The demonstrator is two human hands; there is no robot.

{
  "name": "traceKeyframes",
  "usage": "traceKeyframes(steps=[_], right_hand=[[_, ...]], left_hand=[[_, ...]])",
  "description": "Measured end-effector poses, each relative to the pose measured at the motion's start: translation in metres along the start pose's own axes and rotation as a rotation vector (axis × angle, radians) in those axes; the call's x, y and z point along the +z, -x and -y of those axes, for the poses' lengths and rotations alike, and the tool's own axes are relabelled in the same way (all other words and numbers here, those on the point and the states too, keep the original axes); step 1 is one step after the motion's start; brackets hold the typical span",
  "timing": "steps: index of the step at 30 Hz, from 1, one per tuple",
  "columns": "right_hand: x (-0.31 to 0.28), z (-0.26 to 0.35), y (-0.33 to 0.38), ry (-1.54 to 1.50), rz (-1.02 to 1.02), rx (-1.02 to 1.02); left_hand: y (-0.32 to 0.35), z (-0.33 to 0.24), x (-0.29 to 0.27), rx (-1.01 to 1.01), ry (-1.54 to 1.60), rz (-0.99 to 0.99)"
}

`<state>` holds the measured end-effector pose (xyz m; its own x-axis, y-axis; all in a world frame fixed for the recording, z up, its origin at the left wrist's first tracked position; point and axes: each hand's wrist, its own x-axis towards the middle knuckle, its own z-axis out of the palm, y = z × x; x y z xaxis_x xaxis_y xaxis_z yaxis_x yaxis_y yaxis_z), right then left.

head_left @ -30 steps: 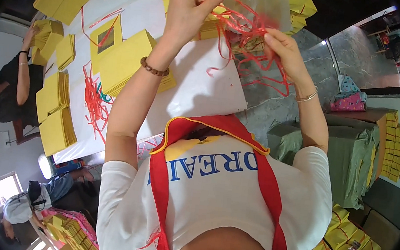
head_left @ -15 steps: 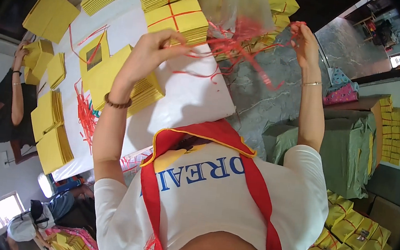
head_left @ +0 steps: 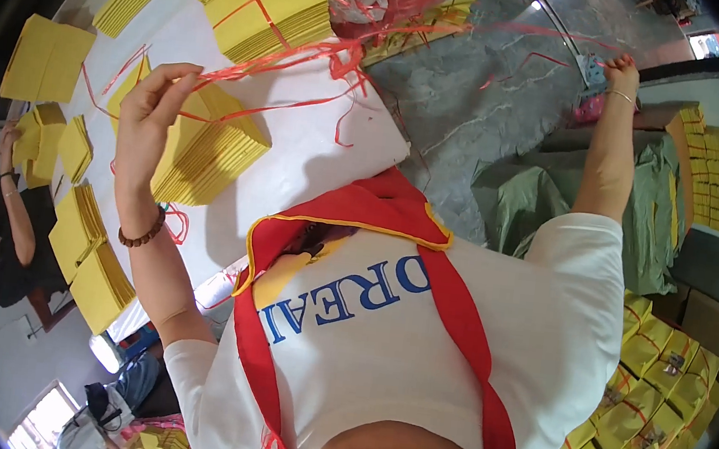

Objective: Tying bundles of yellow paper with red string.

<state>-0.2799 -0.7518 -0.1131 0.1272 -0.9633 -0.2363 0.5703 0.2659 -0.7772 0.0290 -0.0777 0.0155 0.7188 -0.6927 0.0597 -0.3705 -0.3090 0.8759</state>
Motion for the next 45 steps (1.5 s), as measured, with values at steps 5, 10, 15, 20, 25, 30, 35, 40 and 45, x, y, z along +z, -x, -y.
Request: traceKeyframes(steps=[5,10,15,20,25,30,35,40,45], right_hand=[[-0.135,0.106,-0.050,-0.289,-0.561,-0.150],[-0.167,0.090,-0.016,0.110,-0.652,-0.356],[-0.111,0.048,0.083,0.908,-0.410,-0.558],[-0.033,-0.060,0.123,1.331,0.559,-0.287],[0.089,-0.134,0.280,1.025,1.039,0.017],[0.138,-0.189,0.306,0.883,1.138,0.196],[0.130,-0.231,0.270,0.823,1.026,0.224],[0.127,-0.267,0.231,0.798,0.826,0.218],[0.180,-0.324,0.165,0.950,0.726,-0.147]], left_hand=[[-0.015,-0.002,-0.010,0.014,-0.002,-0.116],[-0.021,-0.019,-0.005,0.005,-0.002,-0.126],[-0.058,-0.051,0.040,0.199,0.046,-0.038],[-0.109,-0.090,0.041,0.391,0.031,0.008],[-0.136,-0.137,0.088,0.453,0.100,0.154],[-0.194,-0.143,0.099,0.590,0.001,0.051],[-0.260,-0.132,0.088,0.596,0.033,-0.181],[-0.287,-0.130,0.100,0.532,0.109,-0.223],[-0.309,-0.101,0.135,0.372,0.052,-0.274]])
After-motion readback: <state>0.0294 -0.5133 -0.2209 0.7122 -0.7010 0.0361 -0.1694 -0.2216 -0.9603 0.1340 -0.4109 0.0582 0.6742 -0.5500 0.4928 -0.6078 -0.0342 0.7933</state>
